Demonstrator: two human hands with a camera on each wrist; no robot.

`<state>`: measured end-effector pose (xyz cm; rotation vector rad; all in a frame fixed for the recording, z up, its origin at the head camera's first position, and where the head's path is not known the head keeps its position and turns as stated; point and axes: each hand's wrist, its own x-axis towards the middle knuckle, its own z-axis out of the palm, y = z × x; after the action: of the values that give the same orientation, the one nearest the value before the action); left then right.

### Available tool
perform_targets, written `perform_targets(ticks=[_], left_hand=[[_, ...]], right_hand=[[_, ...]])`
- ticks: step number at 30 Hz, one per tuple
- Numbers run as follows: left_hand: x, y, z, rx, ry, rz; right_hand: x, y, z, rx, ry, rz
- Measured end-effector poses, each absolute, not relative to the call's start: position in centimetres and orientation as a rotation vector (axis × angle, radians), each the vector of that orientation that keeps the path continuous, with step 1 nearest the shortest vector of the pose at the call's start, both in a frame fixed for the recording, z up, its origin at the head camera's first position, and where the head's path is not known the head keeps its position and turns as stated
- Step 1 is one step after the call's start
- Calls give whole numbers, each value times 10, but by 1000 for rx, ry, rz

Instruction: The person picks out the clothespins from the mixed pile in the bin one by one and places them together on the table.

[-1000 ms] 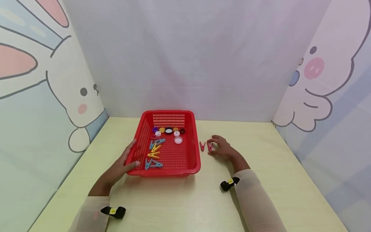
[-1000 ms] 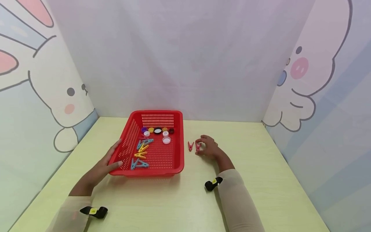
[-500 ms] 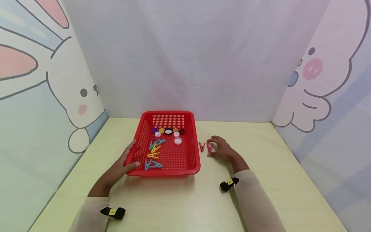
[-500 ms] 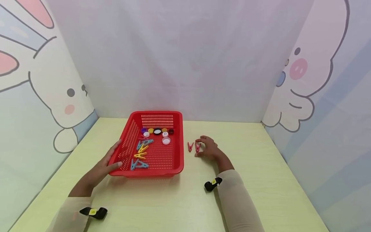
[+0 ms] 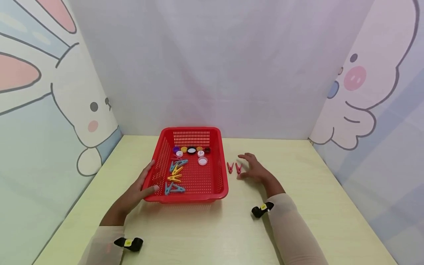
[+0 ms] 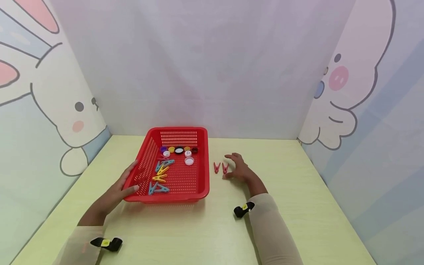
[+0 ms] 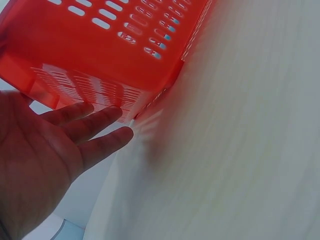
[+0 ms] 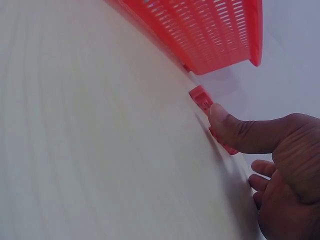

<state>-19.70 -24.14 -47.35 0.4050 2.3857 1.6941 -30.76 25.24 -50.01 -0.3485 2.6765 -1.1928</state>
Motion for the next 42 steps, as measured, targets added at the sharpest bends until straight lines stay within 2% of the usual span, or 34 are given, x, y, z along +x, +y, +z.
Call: perform_targets(ticks=[17, 42], left_hand=[[-196, -240, -475, 407, 2381, 1707], [-197, -241, -473, 378, 2383, 1688]], right_hand=[[-303, 248, -481, -439, 2677, -1294], [-314, 227, -409, -517, 2757, -1259]])
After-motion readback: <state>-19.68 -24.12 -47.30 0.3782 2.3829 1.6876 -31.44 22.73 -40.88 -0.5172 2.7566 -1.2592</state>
